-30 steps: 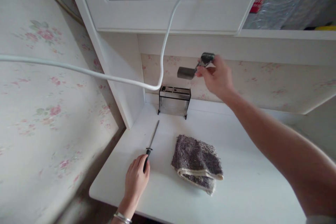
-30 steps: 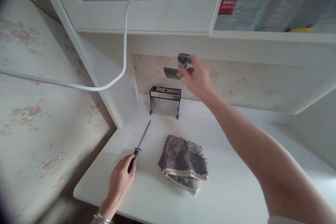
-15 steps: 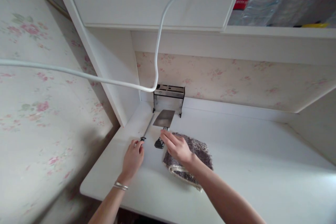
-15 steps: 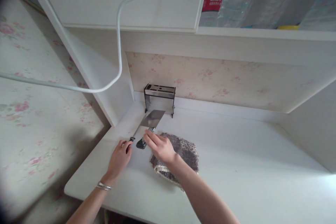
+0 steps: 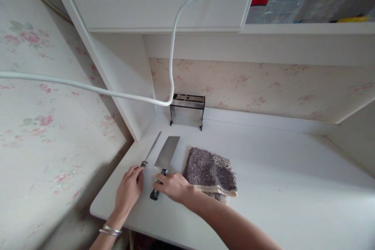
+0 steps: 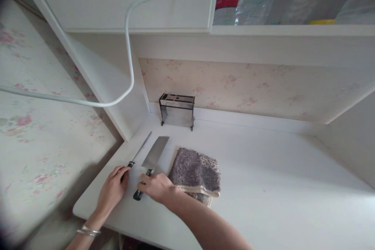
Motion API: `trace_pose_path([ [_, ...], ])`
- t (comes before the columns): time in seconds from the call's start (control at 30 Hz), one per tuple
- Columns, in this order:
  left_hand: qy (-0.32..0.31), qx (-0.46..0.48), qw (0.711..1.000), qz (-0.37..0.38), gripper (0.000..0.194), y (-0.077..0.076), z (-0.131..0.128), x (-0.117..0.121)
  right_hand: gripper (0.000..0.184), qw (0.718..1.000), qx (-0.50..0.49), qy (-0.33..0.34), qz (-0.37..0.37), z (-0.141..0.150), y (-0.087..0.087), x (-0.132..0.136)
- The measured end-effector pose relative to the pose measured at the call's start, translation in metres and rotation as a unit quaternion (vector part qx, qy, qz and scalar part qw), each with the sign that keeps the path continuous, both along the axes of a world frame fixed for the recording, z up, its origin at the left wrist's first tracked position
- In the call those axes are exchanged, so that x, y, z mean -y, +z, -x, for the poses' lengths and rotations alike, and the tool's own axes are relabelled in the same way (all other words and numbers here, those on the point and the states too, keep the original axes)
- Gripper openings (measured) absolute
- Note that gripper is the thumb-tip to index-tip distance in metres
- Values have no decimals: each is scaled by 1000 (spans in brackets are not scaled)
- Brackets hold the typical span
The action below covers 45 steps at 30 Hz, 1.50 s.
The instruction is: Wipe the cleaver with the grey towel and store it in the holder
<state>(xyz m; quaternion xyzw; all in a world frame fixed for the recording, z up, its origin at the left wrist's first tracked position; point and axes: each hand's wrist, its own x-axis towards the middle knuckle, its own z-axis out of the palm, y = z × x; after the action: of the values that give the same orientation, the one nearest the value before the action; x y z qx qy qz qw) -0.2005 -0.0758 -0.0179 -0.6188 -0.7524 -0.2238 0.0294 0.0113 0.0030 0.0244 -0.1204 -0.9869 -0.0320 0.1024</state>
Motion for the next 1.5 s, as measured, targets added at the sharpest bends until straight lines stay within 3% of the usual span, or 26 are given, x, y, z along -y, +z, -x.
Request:
trace_pose_path([
  [0.27, 46, 4, 999, -17, 28, -4, -6, 12, 11, 995, 65, -54, 59, 11, 7, 3],
  [0.37, 50, -4, 998, -23, 30, -6, -10, 14, 30, 994, 64, -48, 77, 1, 17, 5],
  [0.47, 56, -27, 998, -30, 30, -5, -14, 14, 49, 988, 11, -73, 133, -26, 33, 0],
  [0.63, 46, -67, 996, -39, 30, -5, -18, 13, 25, 944, -116, -217, 219, -100, 44, -36],
  [0.73, 38, -65, 996, -40, 29, -7, -18, 12, 18, 931, -29, -261, 253, -140, 33, -56],
  [0.83, 25, -67, 997, -34, 28, -9, -17, 12, 19, 925, 50, -271, 263, -157, 22, -58],
  [0.93, 23, -77, 996, -28, 27, -8, -18, 11, 28, 919, 38, -317, 230, -148, 17, -52],
  [1.07, 26, -90, 995, -25, 27, -5, -20, 11, 42, 878, 35, -447, 169, -116, 17, -50],
  [1.13, 27, -93, 995, -25, 26, -4, -21, 11, 45, 867, 34, -475, 148, -101, 16, -50],
  [1.27, 25, -100, 994, -33, 25, -2, -23, 13, 42, 882, 21, -455, 125, -87, 13, -46],
  [1.5, 22, -103, 994, -32, 26, -7, -20, 12, 39, 893, 0, -433, 122, -93, 10, -32],
])
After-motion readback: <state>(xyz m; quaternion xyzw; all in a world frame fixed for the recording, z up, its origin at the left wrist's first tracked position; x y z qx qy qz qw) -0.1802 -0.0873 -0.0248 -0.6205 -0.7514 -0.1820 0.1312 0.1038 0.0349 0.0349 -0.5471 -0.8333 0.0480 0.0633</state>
